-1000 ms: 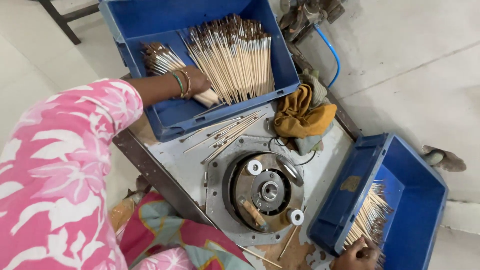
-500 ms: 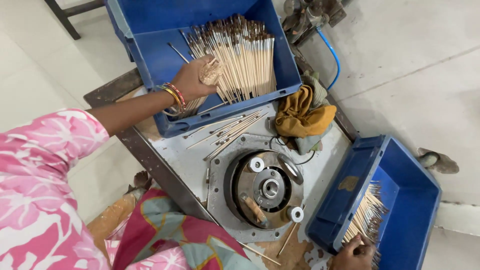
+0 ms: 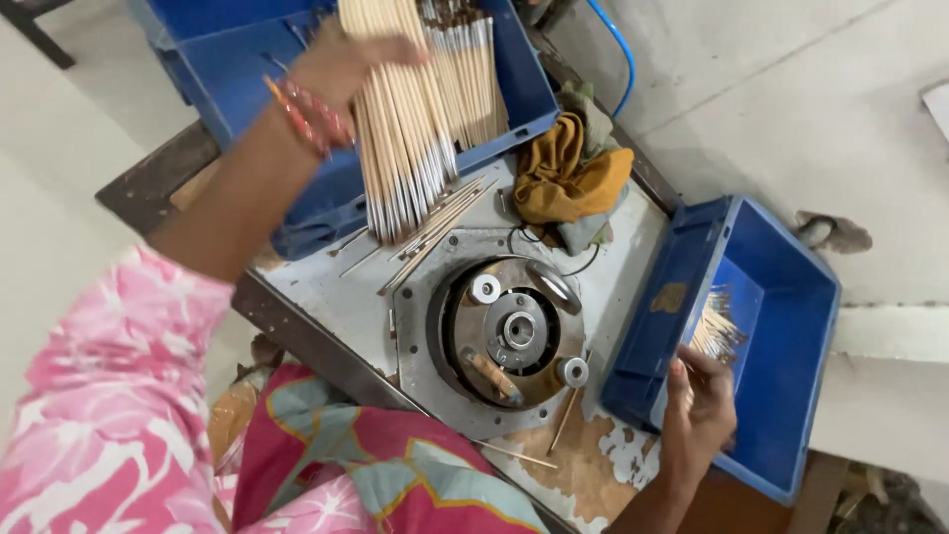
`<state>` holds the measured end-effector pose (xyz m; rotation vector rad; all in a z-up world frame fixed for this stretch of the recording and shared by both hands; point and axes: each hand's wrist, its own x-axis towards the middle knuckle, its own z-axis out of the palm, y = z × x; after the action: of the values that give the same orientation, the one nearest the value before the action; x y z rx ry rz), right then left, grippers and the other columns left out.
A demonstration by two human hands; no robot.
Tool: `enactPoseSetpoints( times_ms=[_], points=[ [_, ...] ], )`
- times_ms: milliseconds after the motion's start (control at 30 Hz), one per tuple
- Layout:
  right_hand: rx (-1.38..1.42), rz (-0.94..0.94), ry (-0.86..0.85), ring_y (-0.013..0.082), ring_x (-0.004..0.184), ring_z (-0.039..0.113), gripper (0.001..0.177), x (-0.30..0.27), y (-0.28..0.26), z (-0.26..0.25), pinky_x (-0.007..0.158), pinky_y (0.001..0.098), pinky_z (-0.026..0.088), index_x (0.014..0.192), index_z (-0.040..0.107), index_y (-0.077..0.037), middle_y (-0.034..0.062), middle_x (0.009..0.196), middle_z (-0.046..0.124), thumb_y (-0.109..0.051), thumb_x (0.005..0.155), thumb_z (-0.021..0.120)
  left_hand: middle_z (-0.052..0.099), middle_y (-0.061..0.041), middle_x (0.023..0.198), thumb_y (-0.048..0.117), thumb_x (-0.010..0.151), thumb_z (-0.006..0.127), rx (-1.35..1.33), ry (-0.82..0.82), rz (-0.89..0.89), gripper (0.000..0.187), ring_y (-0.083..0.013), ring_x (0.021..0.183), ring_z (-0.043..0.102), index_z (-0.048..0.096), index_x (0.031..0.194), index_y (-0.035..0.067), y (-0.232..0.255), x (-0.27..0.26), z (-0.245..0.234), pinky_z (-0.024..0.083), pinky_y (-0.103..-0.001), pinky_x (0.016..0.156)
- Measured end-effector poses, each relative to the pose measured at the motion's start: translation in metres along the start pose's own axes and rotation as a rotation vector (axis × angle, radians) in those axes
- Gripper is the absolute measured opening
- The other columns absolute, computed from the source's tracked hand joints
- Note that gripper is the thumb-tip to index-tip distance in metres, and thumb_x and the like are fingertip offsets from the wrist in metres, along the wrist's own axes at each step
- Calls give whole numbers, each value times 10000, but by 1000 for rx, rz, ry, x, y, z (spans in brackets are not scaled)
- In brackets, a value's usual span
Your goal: Manually feeding bamboo sticks into an incense stick coating machine.
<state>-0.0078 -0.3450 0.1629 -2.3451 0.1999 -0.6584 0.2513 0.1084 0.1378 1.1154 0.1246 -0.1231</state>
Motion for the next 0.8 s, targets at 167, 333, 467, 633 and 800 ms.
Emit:
enactPoseSetpoints(
  times_ms=[167,333,467,633,800],
  points=[
    [130,-173,-248,217,1183,662,222,44,-115,61,1042,309,515,1213,673,7,156,1248,704,-114,1027,679,752,-169,1158,127,696,889,-4,-455,-287,827,-259,1056,749,512,1429,63,-95,-124,89,611,-485,946],
    [111,-296,-746,299,1106,695,258,39,-124,109,953,362,525,1282,693,-42,167,1216,728,-153,1068,599,753,-114,975,37,716,835,-172,-548,-704,580,-214,829,749,608,1250,34,-173,-193,84,634,-369,711],
    [60,-91,-829,329,871,666,283,25,-138,113,788,385,526,1253,741,-82,163,1006,736,-204,1087,547,726,-88,944,86,766,860,-61,-547,-547,475,-180,808,709,659,1183,-20,-181,-188,73,603,-347,685],
    [-63,-236,-841,312,791,708,243,13,-106,125,742,399,547,1194,727,-63,170,957,733,-192,1015,626,759,-71,1008,129,783,858,-103,-650,-380,428,-142,908,735,694,1147,-25,-204,-182,68,614,-304,809],
    [35,-312,-847,322,945,717,230,3,-120,123,811,399,558,1209,716,-47,177,1094,742,-149,1018,639,744,-85,956,110,758,838,-175,-539,-602,428,-182,823,726,677,1138,-4,-188,-188,66,613,-341,718]
  ],
)
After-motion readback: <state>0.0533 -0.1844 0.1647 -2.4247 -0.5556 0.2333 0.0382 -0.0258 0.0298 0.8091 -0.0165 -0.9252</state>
